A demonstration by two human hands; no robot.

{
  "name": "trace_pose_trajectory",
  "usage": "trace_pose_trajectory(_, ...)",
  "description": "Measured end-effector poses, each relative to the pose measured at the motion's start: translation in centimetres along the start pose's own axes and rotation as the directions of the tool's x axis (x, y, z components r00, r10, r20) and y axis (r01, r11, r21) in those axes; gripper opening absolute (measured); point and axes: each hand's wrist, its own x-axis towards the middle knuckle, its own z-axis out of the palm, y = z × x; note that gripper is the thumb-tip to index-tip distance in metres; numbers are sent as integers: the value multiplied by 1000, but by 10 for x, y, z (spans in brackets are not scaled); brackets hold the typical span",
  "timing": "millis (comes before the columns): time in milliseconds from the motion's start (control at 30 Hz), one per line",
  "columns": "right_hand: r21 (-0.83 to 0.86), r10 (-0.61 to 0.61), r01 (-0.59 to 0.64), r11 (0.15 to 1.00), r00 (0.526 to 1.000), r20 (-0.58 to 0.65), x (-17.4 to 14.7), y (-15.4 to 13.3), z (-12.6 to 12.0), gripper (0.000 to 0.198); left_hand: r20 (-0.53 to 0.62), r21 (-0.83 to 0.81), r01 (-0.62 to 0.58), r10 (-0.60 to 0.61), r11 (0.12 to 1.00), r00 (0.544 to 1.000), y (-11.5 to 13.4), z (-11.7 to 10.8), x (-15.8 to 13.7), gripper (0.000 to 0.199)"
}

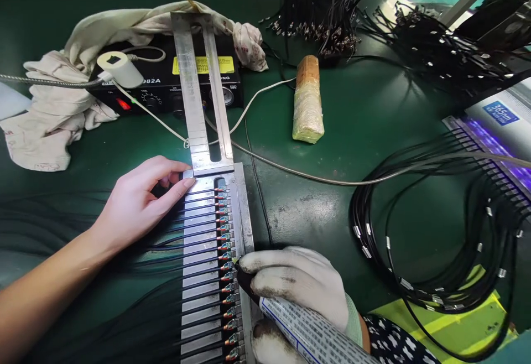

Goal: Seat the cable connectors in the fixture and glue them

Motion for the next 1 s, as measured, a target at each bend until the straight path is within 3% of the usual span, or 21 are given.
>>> trace_pose_trajectory(1000,2,12,-13,1000,1000,27,-2,3,2,24,3,4,10,-10,1000,1000,1,0,1,28)
